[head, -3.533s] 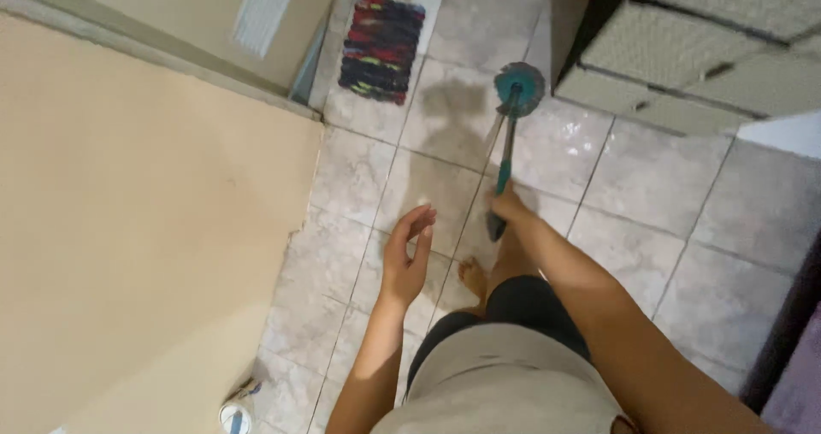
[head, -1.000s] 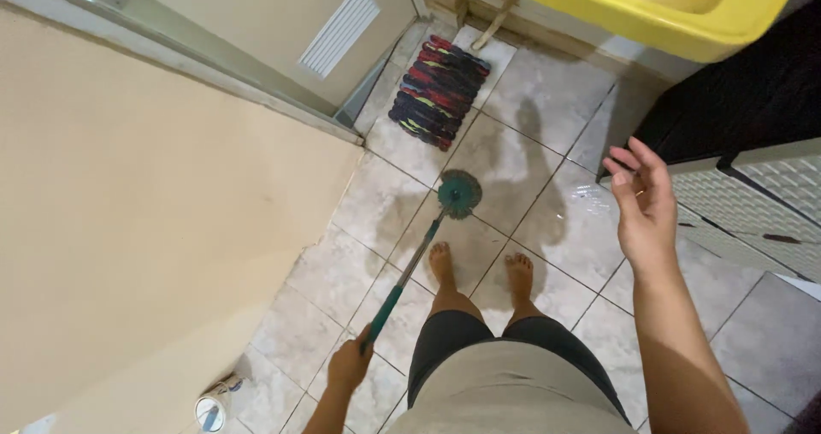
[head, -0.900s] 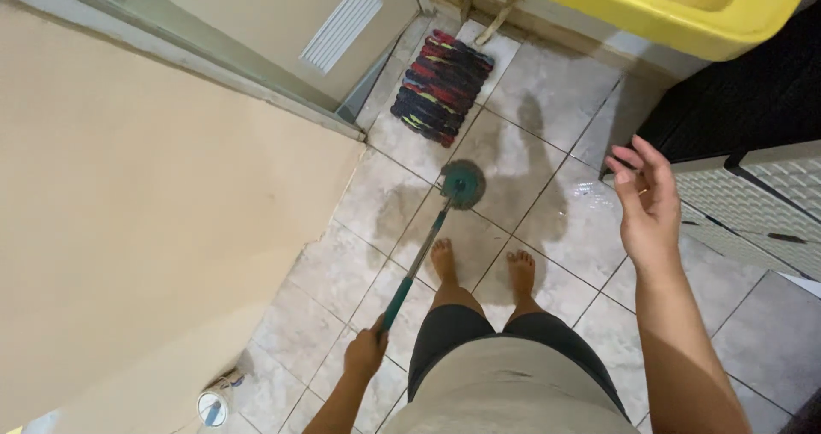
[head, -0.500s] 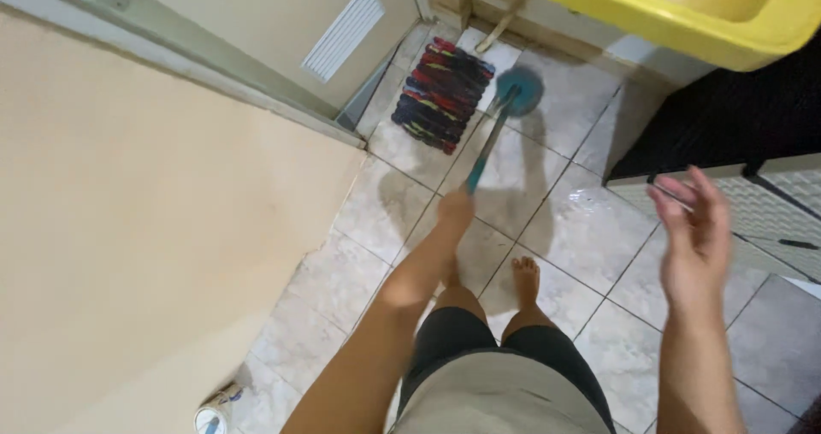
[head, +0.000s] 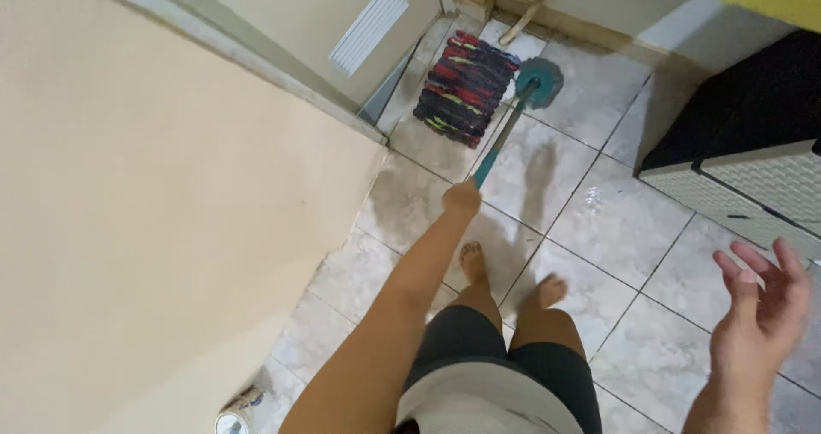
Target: The person mops tiled floors in a bedroom and adjacent hallway using a spin mop. They move the mop back and forth across the floor, working around furniture and along walls.
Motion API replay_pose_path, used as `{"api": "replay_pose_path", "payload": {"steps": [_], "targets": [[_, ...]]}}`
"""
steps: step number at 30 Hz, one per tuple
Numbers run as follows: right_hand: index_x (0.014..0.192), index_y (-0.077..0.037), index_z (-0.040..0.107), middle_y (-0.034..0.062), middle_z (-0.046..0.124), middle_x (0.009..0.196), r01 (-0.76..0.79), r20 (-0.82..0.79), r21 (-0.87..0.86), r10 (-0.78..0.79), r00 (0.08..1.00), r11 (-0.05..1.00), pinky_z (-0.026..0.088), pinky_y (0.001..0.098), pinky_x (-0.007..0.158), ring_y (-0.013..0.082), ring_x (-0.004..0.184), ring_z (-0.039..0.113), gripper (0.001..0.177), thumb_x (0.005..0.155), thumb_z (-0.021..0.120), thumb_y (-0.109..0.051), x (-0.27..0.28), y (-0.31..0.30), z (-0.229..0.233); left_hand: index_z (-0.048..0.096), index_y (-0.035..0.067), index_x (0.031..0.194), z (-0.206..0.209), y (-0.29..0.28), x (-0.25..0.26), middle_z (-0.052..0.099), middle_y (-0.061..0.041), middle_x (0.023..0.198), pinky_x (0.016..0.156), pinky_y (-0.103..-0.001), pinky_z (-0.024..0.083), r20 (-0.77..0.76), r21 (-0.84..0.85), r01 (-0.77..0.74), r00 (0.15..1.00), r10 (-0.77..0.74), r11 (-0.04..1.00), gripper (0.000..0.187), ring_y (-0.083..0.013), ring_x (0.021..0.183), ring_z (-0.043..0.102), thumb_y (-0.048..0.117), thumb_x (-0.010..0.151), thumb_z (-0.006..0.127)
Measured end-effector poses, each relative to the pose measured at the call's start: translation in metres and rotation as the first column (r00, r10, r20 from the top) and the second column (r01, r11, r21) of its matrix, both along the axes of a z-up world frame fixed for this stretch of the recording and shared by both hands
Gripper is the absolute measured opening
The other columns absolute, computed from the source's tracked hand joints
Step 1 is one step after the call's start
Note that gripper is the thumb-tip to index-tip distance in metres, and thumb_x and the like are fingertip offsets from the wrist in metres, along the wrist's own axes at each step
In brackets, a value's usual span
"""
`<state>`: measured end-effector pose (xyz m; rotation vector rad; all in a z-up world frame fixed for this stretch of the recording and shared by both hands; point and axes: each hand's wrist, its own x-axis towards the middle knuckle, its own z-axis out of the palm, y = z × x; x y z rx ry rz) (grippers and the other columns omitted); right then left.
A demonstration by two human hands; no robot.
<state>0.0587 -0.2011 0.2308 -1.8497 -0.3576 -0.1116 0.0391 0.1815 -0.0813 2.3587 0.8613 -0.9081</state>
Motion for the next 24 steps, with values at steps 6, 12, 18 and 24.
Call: {"api": "replay_pose_path", "payload": {"steps": [6,12,18,24], "targets": [[0.159,0.009,0.031,0.0379,0.045,0.136,-0.025,-0.034,0.069,0.028,0.999,0.997,0.049,0.0632,0.119,0.0485,0.136,0.051,0.036,0.124,0.039,0.007,-0.04,0.015,0.019,0.04,0.026,0.158,0.04,0.01,-0.191,0.071,-0.017,0.109,0.072,-0.049,0.058,-0.032,0.009,-0.032,0.999,0.032,0.999,0.064,-0.0391,0.095,0.071,0.009,0.096,0.035],[0.157,-0.004,0.037,0.0292,0.049,0.142,-0.06,-0.036,0.107,0.065,0.997,0.992,0.051,0.0481,0.112,0.041,0.119,0.061,0.037,0.121,0.046,-0.003,-0.07,-0.003,0.025,0.043,0.027,0.15,0.049,0.007,-0.413,0.073,-0.015,0.095,0.061,-0.054,0.058,-0.049,0.161,0.021,0.999,-0.013,0.987,0.048,-0.0399,0.08,0.073,0.02,0.103,0.04],[0.16,-0.003,0.032,0.0365,0.045,0.14,-0.192,0.048,0.114,0.188,0.981,0.975,0.047,0.0593,0.116,0.0484,0.122,0.056,0.036,0.126,0.042,-0.011,-0.158,-0.038,0.028,0.028,0.036,0.16,0.11,-0.029,-0.647,0.067,-0.004,0.079,0.051,-0.041,0.048,-0.243,0.208,-0.093,0.959,0.144,0.974,0.053,-0.0261,0.063,0.064,0.038,0.107,0.036],[0.16,0.003,0.031,0.0384,0.044,0.141,-0.127,-0.005,0.147,0.129,0.992,0.981,0.049,0.0622,0.117,0.0448,0.137,0.049,0.035,0.126,0.04,0.002,-0.244,-0.088,-0.016,0.028,0.037,0.16,0.128,-0.023,-0.791,0.07,-0.007,0.085,0.058,-0.043,0.053,-0.332,0.132,-0.207,0.912,0.24,0.969,0.058,-0.0288,0.071,0.068,0.048,0.104,0.038]]}}
